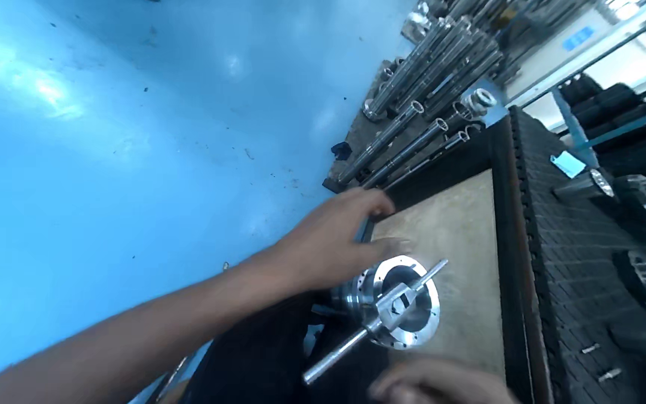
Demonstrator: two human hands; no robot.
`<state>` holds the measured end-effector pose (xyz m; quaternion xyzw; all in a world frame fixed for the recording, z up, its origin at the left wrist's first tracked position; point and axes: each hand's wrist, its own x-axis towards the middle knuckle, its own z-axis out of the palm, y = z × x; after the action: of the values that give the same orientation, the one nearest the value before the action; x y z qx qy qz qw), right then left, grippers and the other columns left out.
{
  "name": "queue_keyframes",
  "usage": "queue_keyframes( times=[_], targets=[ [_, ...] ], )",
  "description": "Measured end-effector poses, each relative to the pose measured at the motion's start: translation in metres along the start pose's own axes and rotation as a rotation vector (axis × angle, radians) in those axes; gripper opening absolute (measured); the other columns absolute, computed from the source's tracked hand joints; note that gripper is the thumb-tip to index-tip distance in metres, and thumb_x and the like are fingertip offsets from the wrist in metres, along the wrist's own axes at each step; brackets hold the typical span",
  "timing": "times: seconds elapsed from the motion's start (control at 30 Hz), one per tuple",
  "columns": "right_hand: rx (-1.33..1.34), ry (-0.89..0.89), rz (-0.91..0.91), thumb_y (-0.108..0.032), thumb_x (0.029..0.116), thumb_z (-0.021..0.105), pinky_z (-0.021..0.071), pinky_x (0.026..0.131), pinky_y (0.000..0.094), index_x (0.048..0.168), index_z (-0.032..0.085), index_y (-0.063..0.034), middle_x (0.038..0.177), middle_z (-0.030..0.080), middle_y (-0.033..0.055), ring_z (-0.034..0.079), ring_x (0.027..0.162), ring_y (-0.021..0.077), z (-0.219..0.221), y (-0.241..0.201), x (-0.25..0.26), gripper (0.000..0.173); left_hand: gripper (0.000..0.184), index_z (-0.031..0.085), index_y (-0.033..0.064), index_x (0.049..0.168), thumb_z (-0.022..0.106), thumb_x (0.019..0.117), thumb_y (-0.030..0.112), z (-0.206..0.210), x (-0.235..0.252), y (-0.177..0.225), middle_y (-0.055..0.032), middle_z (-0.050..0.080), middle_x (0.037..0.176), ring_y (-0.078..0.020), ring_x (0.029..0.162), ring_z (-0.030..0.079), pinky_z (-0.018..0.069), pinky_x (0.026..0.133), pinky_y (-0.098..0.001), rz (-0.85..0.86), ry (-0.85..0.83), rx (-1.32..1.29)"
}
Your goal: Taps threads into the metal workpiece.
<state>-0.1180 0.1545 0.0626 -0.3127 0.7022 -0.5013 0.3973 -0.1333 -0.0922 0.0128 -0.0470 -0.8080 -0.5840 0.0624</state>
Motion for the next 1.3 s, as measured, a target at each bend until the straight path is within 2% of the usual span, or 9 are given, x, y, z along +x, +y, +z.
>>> queue_keyframes(
  times=[0.07,0.13,0.27,0.47,0.63,0.87,0.93,1.07,1.3],
  targets=[
    [-0.308,0.186,-0.106,-0.017,0.1066,0.056,0.0605,0.063,0.0233,0.111,0.071,-0.0053,0.087,0.073,-0.0014,0.068,0.071,0.0028,-0.036,-0.006,0.0,0.019,0.027,0.067,0.015,0.115,0.063,0.1005,0.037,-0.011,-0.042,0.0,0.0039,0.071,0.103,-0.0076,0.093,0.069,0.0612,0.08,-0.0299,0.013,0.027,-0.033],
    [-0.665,0.371,-0.264,-0.025,0.1045,0.059,0.0583,0.07,0.0189,0.109,0.072,-0.0152,0.093,0.07,-0.0079,0.065,0.078,-0.0015,-0.071,0.005,0.011,0.017,0.027,0.068,0.0192,0.109,0.059,0.1019,0.044,-0.013,-0.083,-0.005,0.0087,0.071,0.091,-0.0034,0.079,0.07,0.062,0.069,-0.0237,0.037,0.016,-0.091],
    [-1.035,0.353,-0.313,-0.024,0.1011,0.058,0.0581,0.086,0.0276,0.113,0.074,-0.0093,0.112,0.069,0.0036,0.067,0.099,0.0102,-0.102,0.015,0.038,0.025,0.039,0.066,-0.0009,0.122,0.067,0.1003,0.032,-0.008,-0.136,0.005,-0.0099,0.072,0.097,-0.0114,0.082,0.07,0.0603,0.073,-0.0296,-0.005,-0.109,-0.134],
    [-1.016,0.309,-0.362,-0.019,0.1028,0.056,0.0546,0.083,0.0182,0.1,0.074,-0.0097,0.097,0.069,-0.0011,0.066,0.092,0.0033,-0.102,0.022,0.051,0.021,0.025,0.071,0.0,0.115,0.067,0.1013,0.02,0.015,-0.154,0.008,-0.0103,0.073,0.09,-0.0089,0.078,0.069,0.0592,0.072,-0.0252,0.013,0.108,0.0],
    [-1.023,0.34,-0.323,-0.021,0.1031,0.055,0.0557,0.084,0.02,0.102,0.074,-0.0113,0.1,0.071,-0.0017,0.067,0.093,0.0035,-0.098,0.023,0.039,0.021,0.022,0.074,0.0069,0.112,0.065,0.1025,0.025,0.015,-0.153,0.0,-0.0046,0.073,0.088,-0.0051,0.077,0.068,0.0581,0.069,-0.0219,0.081,0.216,0.147],
    [-0.975,0.456,-0.271,-0.027,0.1024,0.053,0.0542,0.071,0.0176,0.098,0.073,-0.0158,0.09,0.065,-0.0099,0.061,0.081,-0.0022,-0.081,0.04,-0.002,0.024,0.021,0.073,0.0186,0.111,0.064,0.1007,0.036,0.003,-0.124,-0.023,0.0093,0.072,0.085,-0.0025,0.068,0.067,0.0585,0.059,-0.0201,0.137,0.403,0.177],
    [-0.936,0.446,-0.236,-0.029,0.1041,0.052,0.0566,0.072,0.0212,0.102,0.075,-0.0137,0.092,0.069,-0.0054,0.065,0.082,0.0013,-0.071,0.045,-0.022,0.027,0.018,0.071,0.0164,0.109,0.065,0.099,0.031,-0.004,-0.104,-0.023,0.0103,0.071,0.083,-0.0016,0.067,0.066,0.0576,0.058,-0.019,0.122,0.413,0.171],
    [-0.927,0.416,-0.138,-0.019,0.1049,0.058,0.058,0.078,0.0329,0.112,0.073,0.0007,0.094,0.073,0.015,0.069,0.085,0.0201,-0.03,0.035,-0.052,0.026,0.013,0.071,0.0072,0.106,0.069,0.0944,0.012,-0.012,-0.059,-0.028,0.004,0.071,0.084,-0.0035,0.07,0.067,0.0583,0.063,-0.0188,0.116,0.376,0.047],
    [-1.109,0.471,-0.185,-0.013,0.1048,0.054,0.0572,0.074,0.0296,0.116,0.07,0.0036,0.091,0.071,0.0163,0.069,0.08,0.0228,-0.018,0.039,-0.049,0.026,0.007,0.07,0.0078,0.102,0.066,0.0972,0.012,-0.017,-0.04,-0.038,0.0035,0.071,0.085,-0.0043,0.074,0.068,0.0583,0.067,-0.0184,0.165,0.292,-0.041]
  ],
)
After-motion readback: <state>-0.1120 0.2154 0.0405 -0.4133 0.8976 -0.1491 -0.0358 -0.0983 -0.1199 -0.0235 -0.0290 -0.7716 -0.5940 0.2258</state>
